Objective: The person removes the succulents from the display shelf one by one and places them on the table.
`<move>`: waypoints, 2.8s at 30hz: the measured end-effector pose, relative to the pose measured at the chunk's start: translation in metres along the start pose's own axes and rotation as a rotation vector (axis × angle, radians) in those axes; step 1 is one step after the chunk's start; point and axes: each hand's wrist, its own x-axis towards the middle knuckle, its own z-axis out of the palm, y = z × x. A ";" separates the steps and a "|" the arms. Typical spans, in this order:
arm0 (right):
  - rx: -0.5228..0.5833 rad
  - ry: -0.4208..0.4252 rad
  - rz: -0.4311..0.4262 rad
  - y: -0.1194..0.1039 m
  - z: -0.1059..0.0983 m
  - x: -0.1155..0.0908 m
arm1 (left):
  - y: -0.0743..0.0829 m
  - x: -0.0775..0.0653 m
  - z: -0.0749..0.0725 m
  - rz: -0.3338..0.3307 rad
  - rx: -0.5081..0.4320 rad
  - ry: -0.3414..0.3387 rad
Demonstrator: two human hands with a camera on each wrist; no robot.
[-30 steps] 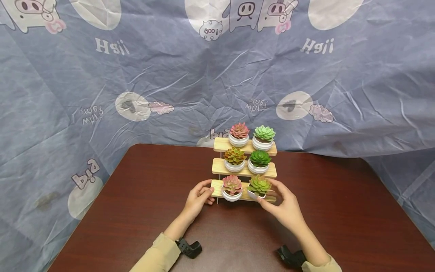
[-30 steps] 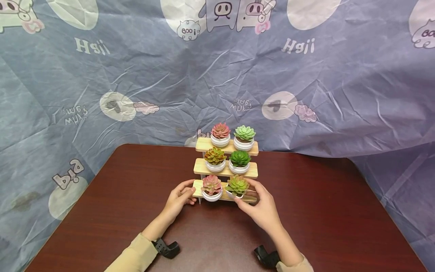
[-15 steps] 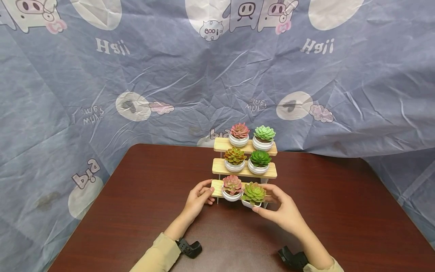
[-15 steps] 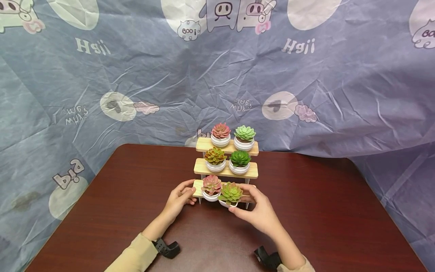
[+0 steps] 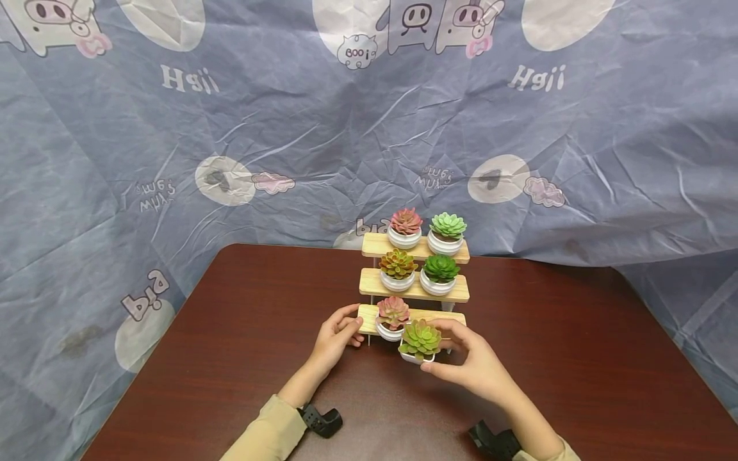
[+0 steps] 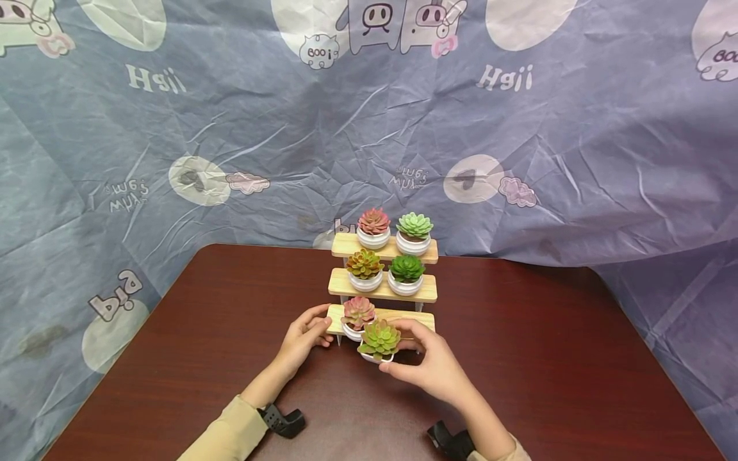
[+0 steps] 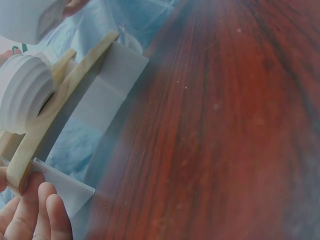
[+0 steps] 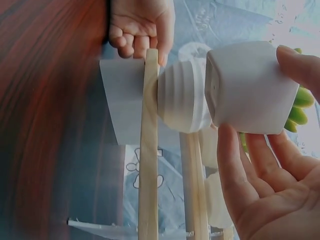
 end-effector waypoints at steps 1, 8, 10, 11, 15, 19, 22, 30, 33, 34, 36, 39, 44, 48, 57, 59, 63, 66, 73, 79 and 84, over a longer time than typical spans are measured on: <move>-0.001 -0.011 -0.005 0.000 0.001 0.000 | 0.000 0.000 0.000 0.000 0.001 0.001; 0.047 -0.091 -0.017 0.000 0.010 0.000 | -0.001 0.000 0.000 -0.003 0.010 0.002; 0.060 -0.108 -0.033 0.001 0.013 0.000 | -0.001 0.000 0.000 -0.005 0.012 0.003; 0.068 -0.118 -0.049 0.001 0.014 0.000 | -0.001 0.000 0.000 -0.006 0.014 0.003; 0.092 -0.153 -0.108 0.002 0.020 0.000 | -0.001 0.000 0.000 -0.007 0.016 0.004; 0.097 -0.175 -0.139 0.002 0.025 -0.002 | -0.001 0.000 0.000 -0.003 0.019 0.007; 0.101 -0.188 -0.154 0.004 0.030 -0.002 | -0.001 0.000 0.000 -0.003 0.022 0.008; 0.111 -0.239 -0.169 0.013 0.044 -0.004 | 0.000 0.000 0.000 -0.003 0.034 0.006; 0.116 -0.258 -0.152 0.014 0.048 -0.005 | 0.000 0.000 0.000 -0.002 0.038 0.003; 0.118 -0.264 -0.144 0.014 0.049 -0.005 | 0.000 0.000 0.000 -0.001 0.038 0.002; 0.124 -0.274 -0.130 0.014 0.051 -0.005 | 0.000 0.000 0.000 0.001 0.038 0.002; 0.134 -0.287 -0.133 0.016 0.053 -0.005 | 0.000 0.000 0.000 0.004 0.040 0.002; 0.143 -0.307 -0.101 0.021 0.058 -0.006 | 0.001 0.000 0.000 0.003 0.036 -0.001; 0.140 -0.324 -0.045 0.022 0.060 -0.007 | 0.001 0.000 0.000 0.000 0.034 -0.002; 0.139 -0.347 -0.012 0.023 0.063 -0.009 | 0.000 0.000 0.000 0.003 0.035 0.000; 0.139 -0.349 0.000 0.024 0.063 -0.009 | 0.000 0.000 0.000 0.002 0.035 0.001; 0.123 -0.353 0.018 0.026 0.064 -0.010 | 0.000 0.000 0.000 0.006 0.037 0.001; 0.105 -0.352 0.037 0.027 0.064 -0.009 | 0.000 0.000 0.000 0.015 0.041 0.002; 0.087 -0.353 0.069 0.028 0.063 -0.009 | 0.001 0.000 0.000 0.018 0.045 -0.003; 0.087 -0.359 0.067 0.029 0.064 -0.009 | 0.001 0.000 0.000 0.017 0.044 -0.002; 0.095 -0.360 0.059 0.028 0.064 -0.010 | 0.001 0.000 0.000 0.018 0.043 -0.004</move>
